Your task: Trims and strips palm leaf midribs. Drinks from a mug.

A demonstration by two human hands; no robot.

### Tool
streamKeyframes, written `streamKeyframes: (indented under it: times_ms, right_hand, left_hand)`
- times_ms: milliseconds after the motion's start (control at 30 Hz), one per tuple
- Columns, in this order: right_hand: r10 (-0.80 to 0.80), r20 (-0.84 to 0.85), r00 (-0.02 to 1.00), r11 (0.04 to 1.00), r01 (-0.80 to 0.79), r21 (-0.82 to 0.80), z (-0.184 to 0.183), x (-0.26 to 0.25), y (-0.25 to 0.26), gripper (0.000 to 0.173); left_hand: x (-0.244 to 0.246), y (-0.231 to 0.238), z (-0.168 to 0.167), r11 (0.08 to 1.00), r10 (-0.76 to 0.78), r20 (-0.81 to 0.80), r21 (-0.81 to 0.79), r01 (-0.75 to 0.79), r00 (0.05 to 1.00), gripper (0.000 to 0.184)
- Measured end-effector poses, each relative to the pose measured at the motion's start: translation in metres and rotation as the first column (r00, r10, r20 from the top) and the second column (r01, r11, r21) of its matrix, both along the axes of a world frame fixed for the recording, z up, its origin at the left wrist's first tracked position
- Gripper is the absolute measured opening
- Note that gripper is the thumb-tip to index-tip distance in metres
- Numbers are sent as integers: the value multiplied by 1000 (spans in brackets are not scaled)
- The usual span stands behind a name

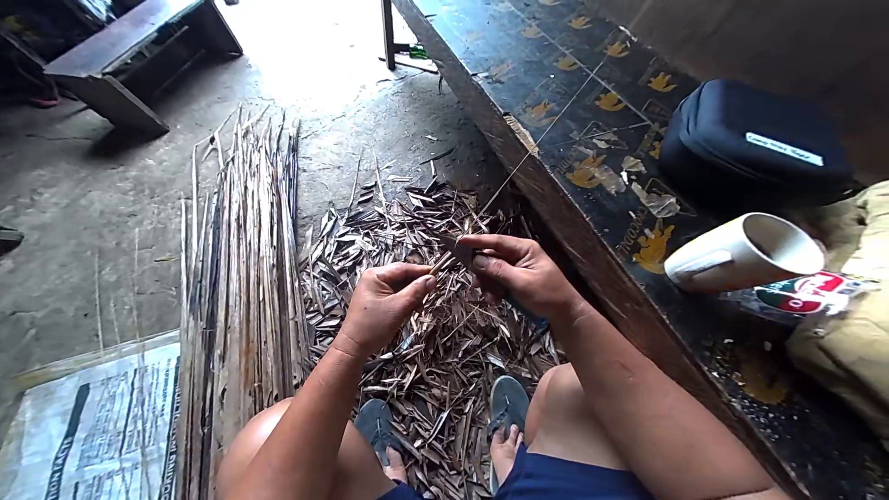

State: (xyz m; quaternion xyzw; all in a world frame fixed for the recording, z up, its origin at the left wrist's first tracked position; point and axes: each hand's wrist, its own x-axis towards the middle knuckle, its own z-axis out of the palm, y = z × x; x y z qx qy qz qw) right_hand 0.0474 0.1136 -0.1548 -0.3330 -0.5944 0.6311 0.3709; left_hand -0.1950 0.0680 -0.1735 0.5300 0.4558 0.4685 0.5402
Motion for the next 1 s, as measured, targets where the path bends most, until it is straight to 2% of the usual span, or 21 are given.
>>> streamKeyframes:
  times_ms: [200,367,433,533,600,833,1000]
  right_hand:
    - [-161,-70,984,984,166,71,7,14,12,36]
    - [-275,-191,942,956,288,45,16,31,23,37]
    - [-240,-178,954,968,249,31,17,33,23,37]
    - [-110,-73,991,993,107,-54,11,23,14,39]
    - [-57,-81,995,993,48,-111,7,19,12,37]
    - [-210,-186,960,978,207,-35,15,31,23,36]
    - [-39,-102,994,995,28,-99,6,13,11,38]
  left_hand:
    - [-1,0,-2,1000,-18,-4,-15,17,1000,13]
    - [-2,0,-4,999,-37,-31,-37,36,999,13]
    - [-3,0,-6,999,-40,-45,-37,38,998,14]
    - [-3,1,-8,999,-46,-46,-21,45,998,15]
    - [-5,2,-8,998,-51,-45,-25,50,998,15]
    - [-7,2,-11,997,-80,-47,-18,80,996,15]
    - [-3,2,-8,996,-90,-57,-22,89,994,17]
